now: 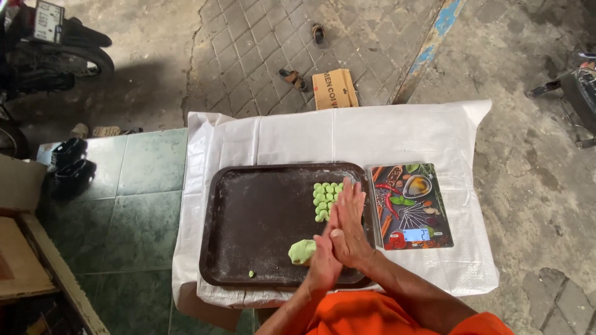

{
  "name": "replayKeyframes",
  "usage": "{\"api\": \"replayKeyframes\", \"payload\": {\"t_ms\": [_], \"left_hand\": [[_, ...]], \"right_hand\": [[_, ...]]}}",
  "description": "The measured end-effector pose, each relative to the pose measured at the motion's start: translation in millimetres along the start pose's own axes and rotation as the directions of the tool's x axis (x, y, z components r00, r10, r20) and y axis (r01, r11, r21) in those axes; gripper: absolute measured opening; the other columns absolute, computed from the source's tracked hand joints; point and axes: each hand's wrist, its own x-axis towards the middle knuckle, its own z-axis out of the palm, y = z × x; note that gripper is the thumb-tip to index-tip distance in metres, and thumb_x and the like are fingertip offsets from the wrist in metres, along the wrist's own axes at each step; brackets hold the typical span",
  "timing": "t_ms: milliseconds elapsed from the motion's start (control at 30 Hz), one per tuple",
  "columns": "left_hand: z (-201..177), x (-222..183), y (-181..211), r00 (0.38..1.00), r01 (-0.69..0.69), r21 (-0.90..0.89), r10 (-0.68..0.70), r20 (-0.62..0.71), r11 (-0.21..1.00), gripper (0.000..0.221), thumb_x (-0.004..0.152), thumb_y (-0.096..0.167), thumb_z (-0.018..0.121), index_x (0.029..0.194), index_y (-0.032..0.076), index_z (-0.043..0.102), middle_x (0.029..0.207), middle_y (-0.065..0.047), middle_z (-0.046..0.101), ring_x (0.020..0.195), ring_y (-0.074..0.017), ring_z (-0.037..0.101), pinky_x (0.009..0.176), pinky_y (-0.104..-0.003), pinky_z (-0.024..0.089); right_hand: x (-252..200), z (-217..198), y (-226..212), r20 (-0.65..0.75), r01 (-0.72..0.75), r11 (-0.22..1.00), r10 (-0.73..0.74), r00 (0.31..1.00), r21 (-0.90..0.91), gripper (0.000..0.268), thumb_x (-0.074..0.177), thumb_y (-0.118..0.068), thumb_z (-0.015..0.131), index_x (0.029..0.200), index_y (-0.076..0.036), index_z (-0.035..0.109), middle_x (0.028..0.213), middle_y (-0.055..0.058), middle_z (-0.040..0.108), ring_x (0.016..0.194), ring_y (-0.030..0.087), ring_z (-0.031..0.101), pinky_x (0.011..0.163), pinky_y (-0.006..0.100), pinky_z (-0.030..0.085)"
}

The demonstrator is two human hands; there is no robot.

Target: The person is manually shaping small pieces of green dough into uniform balls by rolling them between their palms and then arranging them on a tray.

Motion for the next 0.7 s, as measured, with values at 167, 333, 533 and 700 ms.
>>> {"api": "replayKeyframes", "payload": {"t_ms": [167,333,533,700], "left_hand": [[-39.8,14.0,-24.6,0.980,-0.139,0.366,0.182,-0.085,0.920,0.081,0.101,0.066,0.006,0.165,0.018,-0.001,0.176,-0.006,-0.004,0.158,-0.0194,0.023,0.121,-0.035,0.028],[-13.5,2.7,-41.0,0.987,-0.156,0.167,0.148,0.054,0.974,0.090,0.099,0.067,0.007,0.160,0.005,-0.015,0.171,-0.014,-0.022,0.159,-0.0270,-0.015,0.129,-0.045,-0.001],[-7.2,9.7,3.5,0.985,-0.170,-0.021,0.171,0.022,0.985,0.095,0.094,0.077,0.016,0.163,0.020,-0.015,0.173,-0.006,-0.018,0.160,-0.0331,-0.006,0.128,-0.055,0.006],[-30.0,13.1,-37.7,0.981,-0.005,0.398,0.081,-0.175,0.917,0.099,0.094,0.075,0.007,0.163,0.003,0.008,0.171,-0.024,0.006,0.159,-0.0353,0.010,0.128,-0.048,0.011]], "right_hand": [[16.6,-18.5,-72.8,0.137,-0.011,0.849,-0.072,0.988,0.528,0.067,0.106,-0.016,0.019,0.166,-0.013,-0.011,0.171,0.017,-0.024,0.161,0.044,-0.025,0.128,0.070,-0.019],[-2.0,-5.8,-9.4,0.048,-0.075,0.957,0.064,0.997,0.281,0.070,0.106,-0.032,0.017,0.164,-0.006,-0.013,0.172,0.020,-0.017,0.160,0.040,-0.021,0.128,0.065,-0.019],[18.4,-18.0,-14.8,0.233,-0.509,0.843,0.467,0.853,0.175,0.106,0.088,-0.081,0.001,0.157,-0.003,-0.021,0.166,0.026,-0.025,0.154,0.039,-0.026,0.120,0.062,-0.017],[-6.4,-12.2,-8.7,0.223,-0.361,0.813,0.288,0.931,0.457,0.096,0.098,-0.070,0.006,0.154,0.002,-0.025,0.166,0.030,-0.021,0.157,0.042,-0.016,0.126,0.056,-0.006]]}}
